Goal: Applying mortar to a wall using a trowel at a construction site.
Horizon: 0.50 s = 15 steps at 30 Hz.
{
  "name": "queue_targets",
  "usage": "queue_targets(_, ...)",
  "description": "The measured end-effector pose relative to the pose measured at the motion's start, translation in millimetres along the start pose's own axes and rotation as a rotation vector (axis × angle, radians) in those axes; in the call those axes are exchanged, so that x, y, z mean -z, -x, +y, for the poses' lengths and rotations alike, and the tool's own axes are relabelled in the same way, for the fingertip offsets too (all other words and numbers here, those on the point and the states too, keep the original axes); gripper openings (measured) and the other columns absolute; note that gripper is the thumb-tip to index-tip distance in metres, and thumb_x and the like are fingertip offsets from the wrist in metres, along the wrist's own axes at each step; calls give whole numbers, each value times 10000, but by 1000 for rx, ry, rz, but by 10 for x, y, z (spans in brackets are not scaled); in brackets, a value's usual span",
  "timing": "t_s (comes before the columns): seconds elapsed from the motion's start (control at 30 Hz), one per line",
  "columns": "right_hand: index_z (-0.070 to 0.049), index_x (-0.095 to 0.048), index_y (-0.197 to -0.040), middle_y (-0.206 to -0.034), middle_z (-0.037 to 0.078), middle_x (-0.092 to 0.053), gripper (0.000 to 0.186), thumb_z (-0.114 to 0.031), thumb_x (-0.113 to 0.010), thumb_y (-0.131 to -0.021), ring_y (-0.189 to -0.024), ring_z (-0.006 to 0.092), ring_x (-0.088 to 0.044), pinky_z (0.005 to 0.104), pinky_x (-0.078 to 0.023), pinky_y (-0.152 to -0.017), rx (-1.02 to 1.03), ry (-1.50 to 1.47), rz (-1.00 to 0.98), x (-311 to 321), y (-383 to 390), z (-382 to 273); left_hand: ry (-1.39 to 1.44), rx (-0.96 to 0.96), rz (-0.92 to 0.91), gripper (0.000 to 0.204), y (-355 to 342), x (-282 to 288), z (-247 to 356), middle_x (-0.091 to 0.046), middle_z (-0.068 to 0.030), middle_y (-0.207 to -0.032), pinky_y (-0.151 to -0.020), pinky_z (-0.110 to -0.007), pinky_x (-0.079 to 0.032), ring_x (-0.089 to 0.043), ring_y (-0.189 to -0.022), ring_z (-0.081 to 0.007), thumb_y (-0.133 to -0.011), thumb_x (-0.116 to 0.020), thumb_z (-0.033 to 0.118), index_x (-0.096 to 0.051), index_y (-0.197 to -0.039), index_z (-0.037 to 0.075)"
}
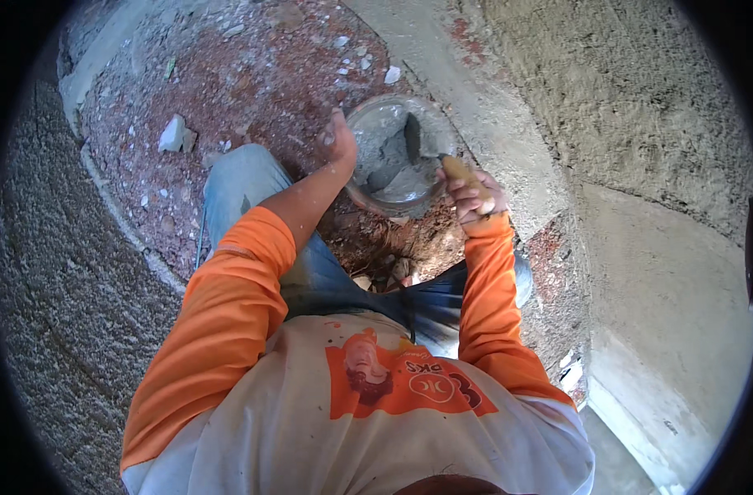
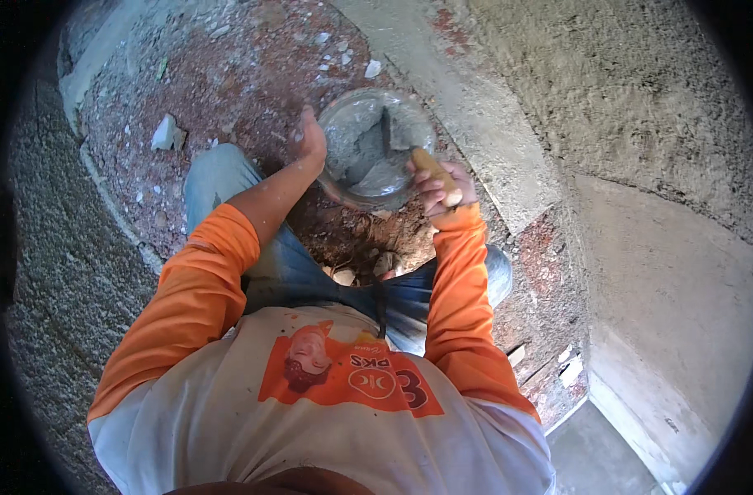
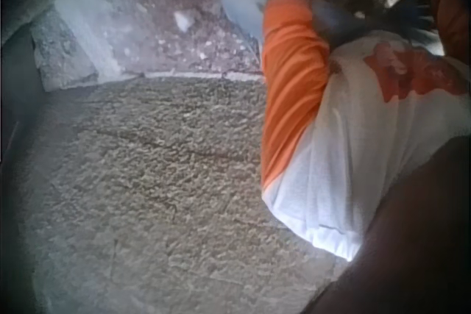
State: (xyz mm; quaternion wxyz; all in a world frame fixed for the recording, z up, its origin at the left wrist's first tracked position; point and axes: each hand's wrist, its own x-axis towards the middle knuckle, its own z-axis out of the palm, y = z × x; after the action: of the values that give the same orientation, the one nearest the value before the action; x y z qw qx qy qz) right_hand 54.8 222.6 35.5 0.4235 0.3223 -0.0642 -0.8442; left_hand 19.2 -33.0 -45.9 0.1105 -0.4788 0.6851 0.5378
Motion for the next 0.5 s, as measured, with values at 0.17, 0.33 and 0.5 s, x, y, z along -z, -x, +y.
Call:
queue_targets(0.17, -34, -327, -1231, -726, 113, -533, 470, -271, -441, -841, -501, 184, -527, 275, -452, -406, -50, 642, 366, -313, 141, 376, -44, 63, 69, 691, 32, -3, 133, -527, -231, -1141, -950, -430, -318, -461, -1109, -370, -808, -323, 586, -587, -1064, 0)
queue_targets(0.33, -100, -356, -1263, -712, 99, -562, 494, -172, -515, -802, -517, 192, -550, 313, -472, -460, -8, 1915, 709, -1040, 494, 706, -159, 0, -5, 723, -117, -29, 338, -519, -206, -1171, -976, -429, -294, -447, -1131, -359, -798, -289, 621, -572, -1106, 32)
queue_targets(0.5, -121, -351, -1300, -1133, 235, -517, 530, -171, -523, -801, -928, 366, -577, 401, -478, -784, -164, 3012, 1153, -1273, 248, 523, -230, -106, -152, 700, -312, -67, 354, -498, -201, -1201, -983, -456, -266, -410, -1168, -367, -816, -260, 607, -548, -1148, 62)
